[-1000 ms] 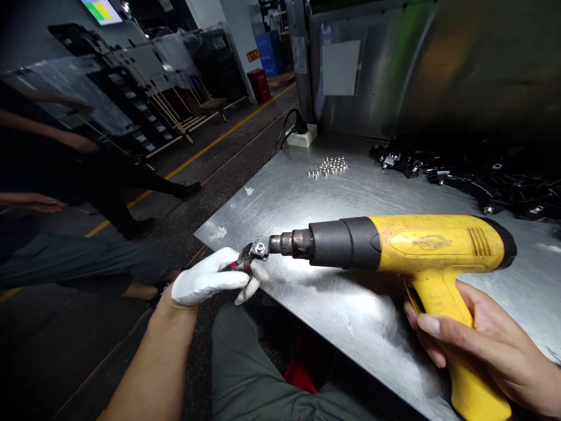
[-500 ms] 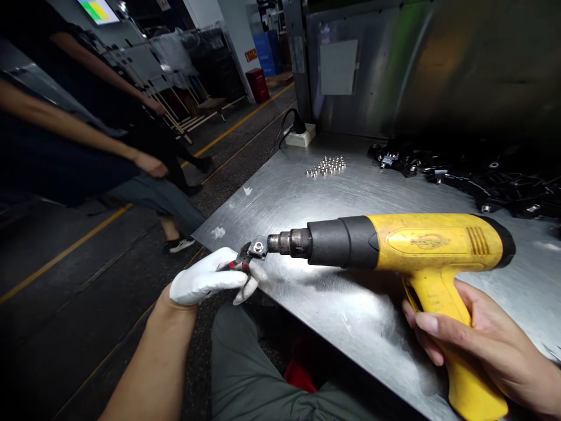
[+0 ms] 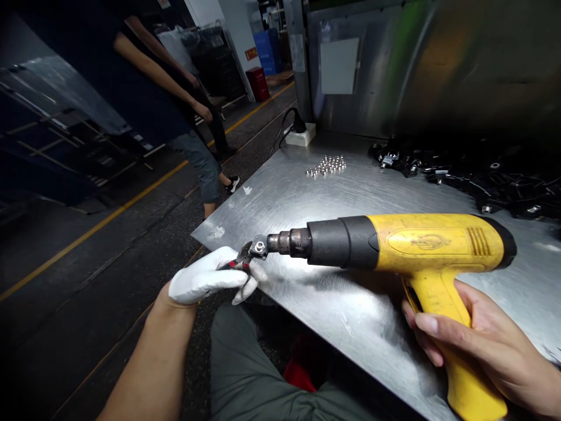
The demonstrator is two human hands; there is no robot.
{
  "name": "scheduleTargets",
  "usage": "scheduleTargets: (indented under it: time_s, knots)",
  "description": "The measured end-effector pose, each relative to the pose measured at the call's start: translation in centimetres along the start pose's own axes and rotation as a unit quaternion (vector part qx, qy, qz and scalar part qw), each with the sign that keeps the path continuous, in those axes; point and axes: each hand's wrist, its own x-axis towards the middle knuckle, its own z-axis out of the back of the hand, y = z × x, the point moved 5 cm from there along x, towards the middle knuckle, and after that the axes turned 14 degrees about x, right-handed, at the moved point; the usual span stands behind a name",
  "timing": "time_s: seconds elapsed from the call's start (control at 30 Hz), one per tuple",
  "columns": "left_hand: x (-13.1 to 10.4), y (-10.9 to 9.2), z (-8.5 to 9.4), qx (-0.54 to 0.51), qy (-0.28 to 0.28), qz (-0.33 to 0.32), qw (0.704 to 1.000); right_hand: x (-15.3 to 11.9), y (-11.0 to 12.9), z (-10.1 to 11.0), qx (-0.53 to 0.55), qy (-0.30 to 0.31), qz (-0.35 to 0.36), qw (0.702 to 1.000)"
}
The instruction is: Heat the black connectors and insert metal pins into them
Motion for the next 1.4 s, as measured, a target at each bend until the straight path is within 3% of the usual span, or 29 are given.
scheduleTargets:
  time_s: [0.2, 0.5, 1.1, 1.23, 1.4]
  knots:
    - [0.1, -0.1, 0.0, -0.008, 0.003, -0.004, 1.0, 0.0, -0.7, 0.8, -0.01, 0.015, 0.014, 1.0]
    - [0.0, 0.3, 0.0, -0.01, 0.01, 0.001, 1.0, -0.1, 0.5, -0.6, -0.005, -0.008, -0.001, 1.0]
    - [0.1, 0.4, 0.4, -0.022, 0.031, -0.001, 0.999, 0.1, 0.2, -0.4, 0.009, 0.002, 0.01, 1.0]
    - [0.0, 0.9, 0.9, -0.037, 0.063, -0.002, 0.997, 0.3, -0.4, 0.0, 0.016, 0.002, 0.01, 1.0]
    - [0.4, 0.4, 1.7, -0.05, 0.171, 0.012, 0.984, 0.4, -0.6, 0.2, 0.004, 0.018, 0.019, 1.0]
